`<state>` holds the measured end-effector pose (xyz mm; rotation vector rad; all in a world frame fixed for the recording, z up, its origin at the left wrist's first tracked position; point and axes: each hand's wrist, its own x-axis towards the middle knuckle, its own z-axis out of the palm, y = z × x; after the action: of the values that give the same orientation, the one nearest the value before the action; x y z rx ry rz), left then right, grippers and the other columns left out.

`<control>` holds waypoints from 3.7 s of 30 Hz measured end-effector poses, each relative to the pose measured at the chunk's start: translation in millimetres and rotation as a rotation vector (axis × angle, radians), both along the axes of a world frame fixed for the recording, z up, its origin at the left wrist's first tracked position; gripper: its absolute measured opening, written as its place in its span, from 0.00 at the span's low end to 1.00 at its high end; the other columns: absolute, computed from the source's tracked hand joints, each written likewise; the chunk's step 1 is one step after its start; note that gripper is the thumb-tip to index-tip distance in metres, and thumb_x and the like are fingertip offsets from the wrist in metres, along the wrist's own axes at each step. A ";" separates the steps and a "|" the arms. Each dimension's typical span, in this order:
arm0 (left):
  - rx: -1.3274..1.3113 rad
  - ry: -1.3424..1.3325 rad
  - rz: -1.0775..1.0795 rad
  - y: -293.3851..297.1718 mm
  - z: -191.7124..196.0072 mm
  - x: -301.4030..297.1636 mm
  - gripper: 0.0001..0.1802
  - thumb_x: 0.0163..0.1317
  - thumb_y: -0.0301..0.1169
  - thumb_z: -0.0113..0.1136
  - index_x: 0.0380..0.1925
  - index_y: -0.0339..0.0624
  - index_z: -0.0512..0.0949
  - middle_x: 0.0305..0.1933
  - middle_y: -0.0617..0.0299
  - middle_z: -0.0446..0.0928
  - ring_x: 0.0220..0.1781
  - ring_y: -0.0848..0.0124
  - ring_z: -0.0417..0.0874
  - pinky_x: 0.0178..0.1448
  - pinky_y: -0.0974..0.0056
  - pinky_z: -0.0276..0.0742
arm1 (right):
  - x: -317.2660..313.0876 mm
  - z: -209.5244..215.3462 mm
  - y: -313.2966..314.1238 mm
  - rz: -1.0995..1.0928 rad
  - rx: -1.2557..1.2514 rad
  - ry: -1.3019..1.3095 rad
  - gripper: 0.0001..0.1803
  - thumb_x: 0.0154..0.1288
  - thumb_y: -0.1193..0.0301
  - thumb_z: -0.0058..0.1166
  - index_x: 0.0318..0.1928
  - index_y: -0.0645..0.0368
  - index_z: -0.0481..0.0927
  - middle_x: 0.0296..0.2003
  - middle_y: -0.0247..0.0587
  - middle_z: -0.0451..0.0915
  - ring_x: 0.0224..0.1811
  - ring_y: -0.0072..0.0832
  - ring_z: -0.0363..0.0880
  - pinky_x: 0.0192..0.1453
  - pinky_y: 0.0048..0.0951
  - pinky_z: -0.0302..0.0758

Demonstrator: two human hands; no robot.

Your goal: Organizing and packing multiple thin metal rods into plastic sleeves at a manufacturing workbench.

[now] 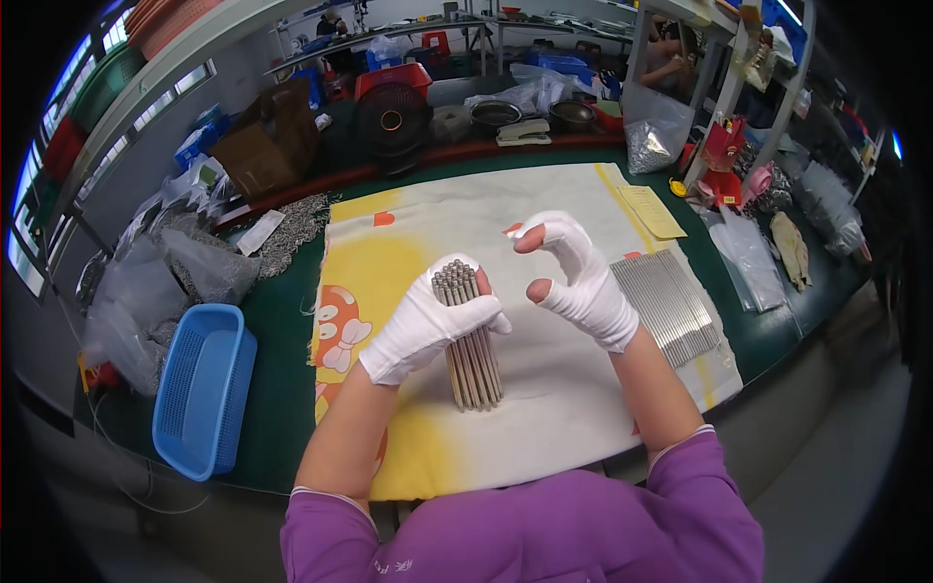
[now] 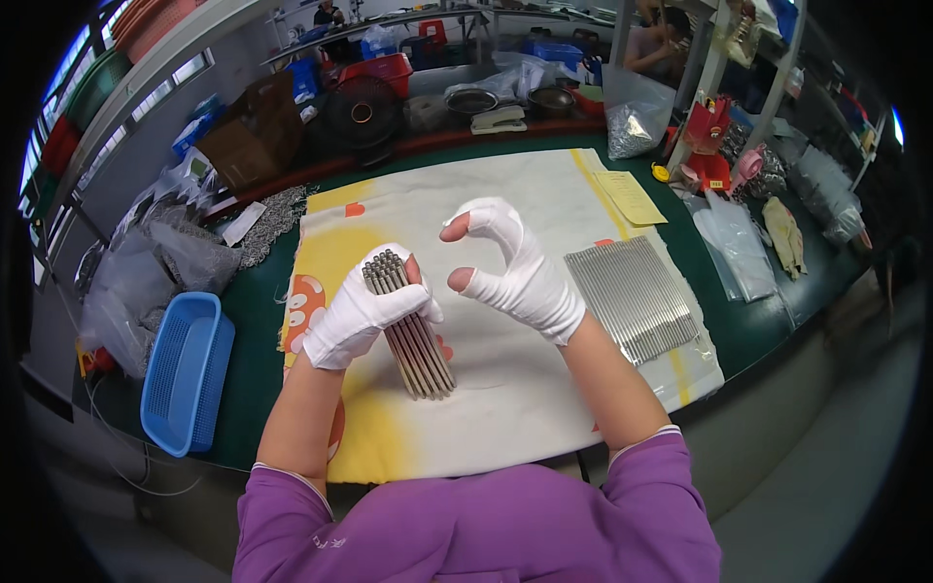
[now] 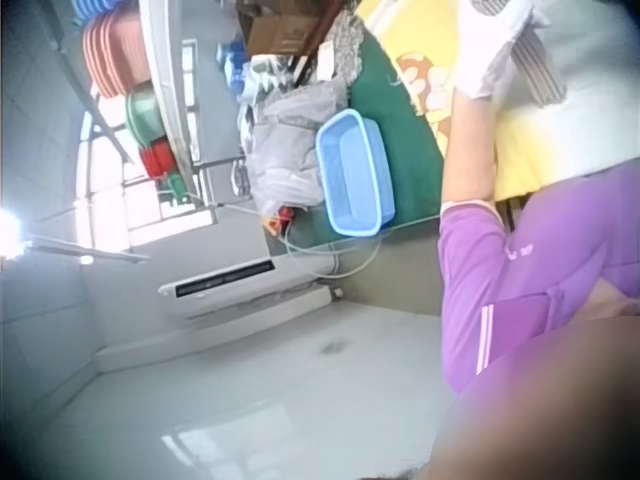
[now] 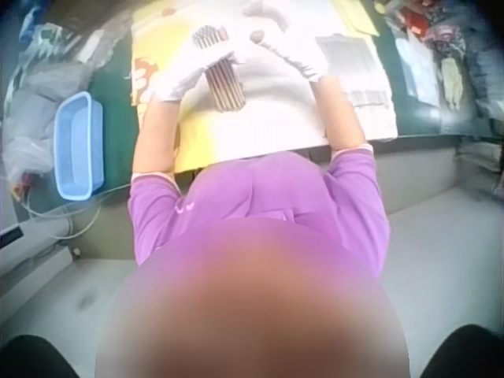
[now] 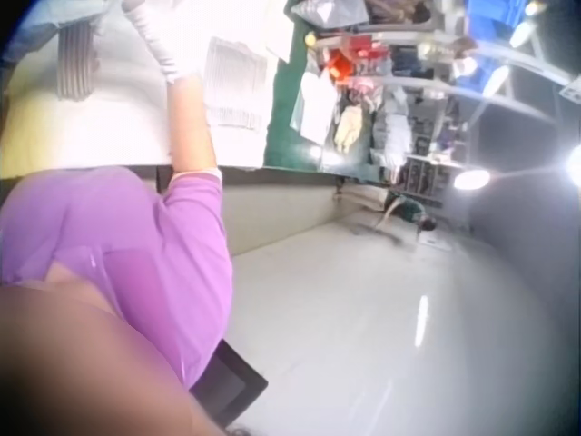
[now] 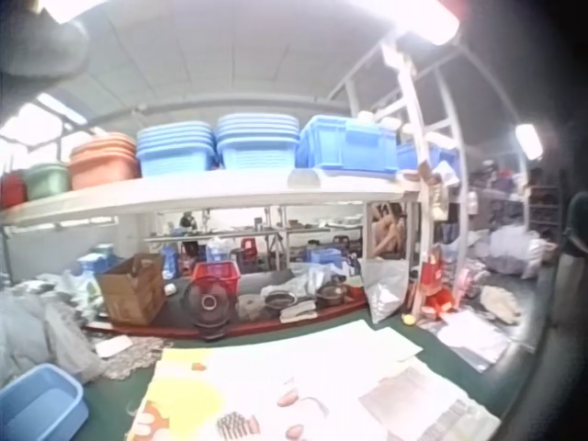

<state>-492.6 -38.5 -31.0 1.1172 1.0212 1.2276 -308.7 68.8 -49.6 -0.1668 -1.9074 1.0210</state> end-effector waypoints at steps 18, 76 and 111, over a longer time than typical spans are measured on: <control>-0.028 0.089 0.051 -4.1 -1.9 7.9 0.20 0.57 0.29 0.65 0.47 0.39 0.69 0.37 0.65 0.74 0.39 0.72 0.84 0.45 0.67 0.81 | -23.9 57.5 -16.6 -0.058 0.439 -0.335 0.15 0.44 0.68 0.70 0.35 0.54 0.82 0.33 0.38 0.76 0.41 0.39 0.75 0.48 0.36 0.73; -0.044 0.072 0.029 -10.9 4.3 14.2 0.18 0.57 0.23 0.64 0.46 0.37 0.70 0.40 0.64 0.76 0.44 0.72 0.83 0.53 0.66 0.80 | -19.8 48.5 1.2 0.114 0.325 -0.274 0.19 0.47 0.65 0.72 0.36 0.57 0.77 0.35 0.37 0.77 0.41 0.35 0.77 0.49 0.32 0.73; -0.034 0.075 0.031 -8.2 2.8 13.2 0.22 0.58 0.24 0.63 0.52 0.38 0.69 0.43 0.62 0.76 0.45 0.71 0.83 0.51 0.65 0.81 | -20.1 48.6 -0.5 0.137 0.344 -0.287 0.16 0.49 0.69 0.69 0.39 0.56 0.80 0.35 0.39 0.78 0.41 0.38 0.78 0.48 0.34 0.75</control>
<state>-479.3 -46.7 -28.1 1.1316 1.1157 1.1956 -328.8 68.3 -1.0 0.0182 -2.3520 0.7710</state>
